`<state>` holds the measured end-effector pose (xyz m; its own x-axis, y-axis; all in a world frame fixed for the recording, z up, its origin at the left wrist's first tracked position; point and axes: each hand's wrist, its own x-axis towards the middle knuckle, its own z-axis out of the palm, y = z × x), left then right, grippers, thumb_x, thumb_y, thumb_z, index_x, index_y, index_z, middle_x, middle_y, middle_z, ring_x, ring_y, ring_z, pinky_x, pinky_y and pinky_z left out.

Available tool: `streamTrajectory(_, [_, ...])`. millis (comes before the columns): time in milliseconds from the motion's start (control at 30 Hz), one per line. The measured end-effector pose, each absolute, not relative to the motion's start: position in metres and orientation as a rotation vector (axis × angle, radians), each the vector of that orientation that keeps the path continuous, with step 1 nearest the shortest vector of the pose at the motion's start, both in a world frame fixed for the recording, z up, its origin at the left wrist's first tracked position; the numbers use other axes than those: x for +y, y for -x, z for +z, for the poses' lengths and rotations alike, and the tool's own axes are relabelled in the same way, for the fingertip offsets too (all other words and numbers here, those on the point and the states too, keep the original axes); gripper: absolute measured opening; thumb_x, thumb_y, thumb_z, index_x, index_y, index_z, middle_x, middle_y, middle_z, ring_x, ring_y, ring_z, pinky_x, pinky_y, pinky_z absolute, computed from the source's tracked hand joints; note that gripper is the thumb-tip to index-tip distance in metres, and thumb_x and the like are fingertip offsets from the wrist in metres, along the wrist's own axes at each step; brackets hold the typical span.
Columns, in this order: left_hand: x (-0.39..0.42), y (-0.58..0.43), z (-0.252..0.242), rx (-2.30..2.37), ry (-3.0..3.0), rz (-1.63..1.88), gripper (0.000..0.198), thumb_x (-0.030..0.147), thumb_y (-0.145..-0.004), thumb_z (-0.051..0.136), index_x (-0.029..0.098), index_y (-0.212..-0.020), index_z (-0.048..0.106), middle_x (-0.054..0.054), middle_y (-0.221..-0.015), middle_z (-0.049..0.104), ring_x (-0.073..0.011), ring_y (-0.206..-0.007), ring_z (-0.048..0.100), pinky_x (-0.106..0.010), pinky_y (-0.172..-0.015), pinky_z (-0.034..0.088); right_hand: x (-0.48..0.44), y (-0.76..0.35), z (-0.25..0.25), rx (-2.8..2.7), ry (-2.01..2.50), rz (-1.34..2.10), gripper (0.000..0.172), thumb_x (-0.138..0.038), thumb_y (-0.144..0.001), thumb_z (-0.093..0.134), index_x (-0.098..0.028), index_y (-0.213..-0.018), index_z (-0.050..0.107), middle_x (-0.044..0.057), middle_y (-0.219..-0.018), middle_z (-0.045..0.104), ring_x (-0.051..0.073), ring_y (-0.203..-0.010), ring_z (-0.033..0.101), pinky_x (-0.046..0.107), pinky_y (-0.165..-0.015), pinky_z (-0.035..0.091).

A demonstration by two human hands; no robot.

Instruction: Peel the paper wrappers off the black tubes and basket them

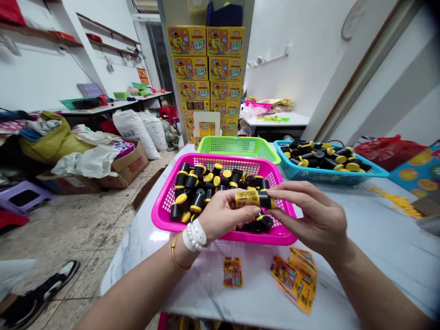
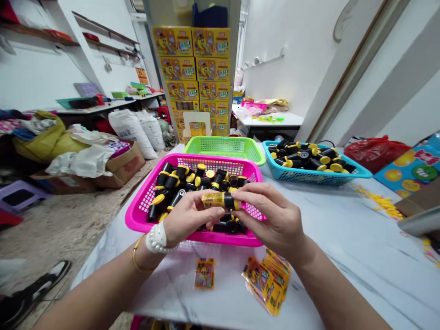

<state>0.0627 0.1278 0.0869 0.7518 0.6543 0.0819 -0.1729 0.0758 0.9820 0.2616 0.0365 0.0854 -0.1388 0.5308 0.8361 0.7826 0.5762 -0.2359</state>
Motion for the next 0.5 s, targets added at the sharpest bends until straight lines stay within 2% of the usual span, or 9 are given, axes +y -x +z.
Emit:
streamTrajectory(100, [0.132,-0.060,0.088,0.450,-1.302,0.652,0.043,0.043,-0.076,0.083,0.013,-0.104,0.073,-0.002,-0.068,0.066,-0.0105,-0.050,0.057,-0.021,-0.045,0.046,0.035,-0.262,0.085,-1.830,1.057,-0.339,0.047,-0.012,-0.085,0.075,-0.034,-0.125,0.069,0.006,-0.111,0.071,0.023,-0.095,0.072,0.040,-0.085,0.063])
streamTrajectory(200, [0.133,-0.060,0.088,0.460,-1.274,0.661,0.040,0.043,-0.076,0.083,0.013,-0.100,0.075,-0.003,-0.067,0.068,-0.0114,-0.050,0.059,-0.022,-0.045,0.048,0.035,-0.260,0.082,-1.856,1.026,-0.320,0.047,-0.009,-0.085,0.073,-0.035,-0.124,0.070,0.006,-0.116,0.071,0.022,-0.099,0.073,0.039,-0.087,0.063])
streamTrajectory(300, [0.130,-0.062,0.086,0.424,-1.292,0.744,0.031,0.032,-0.073,0.086,0.013,-0.096,0.077,-0.006,-0.077,0.073,-0.0137,-0.063,0.067,-0.025,-0.060,0.055,0.036,-0.256,0.079,-1.794,1.060,-0.205,0.041,-0.011,-0.083,0.078,-0.031,-0.119,0.072,0.005,-0.112,0.075,0.022,-0.098,0.074,0.037,-0.089,0.063])
streamTrajectory(400, [0.123,-0.062,0.084,0.411,-1.475,0.855,0.026,0.025,-0.075,0.084,0.016,-0.099,0.079,-0.010,-0.094,0.077,-0.0186,-0.085,0.071,-0.028,-0.079,0.057,0.036,-0.249,0.075,-1.641,1.127,0.162,0.033,-0.020,-0.082,0.082,-0.027,-0.112,0.073,0.004,-0.101,0.077,0.020,-0.086,0.075,0.032,-0.076,0.066])
streamTrajectory(500, [0.120,-0.059,0.084,0.449,-1.643,0.910,0.032,0.025,-0.079,0.081,0.019,-0.110,0.077,-0.010,-0.102,0.076,-0.0204,-0.094,0.071,-0.028,-0.084,0.056,0.036,-0.244,0.071,-1.551,1.109,0.327,0.030,-0.022,-0.084,0.080,-0.026,-0.112,0.071,0.003,-0.095,0.077,0.019,-0.078,0.076,0.032,-0.071,0.067])
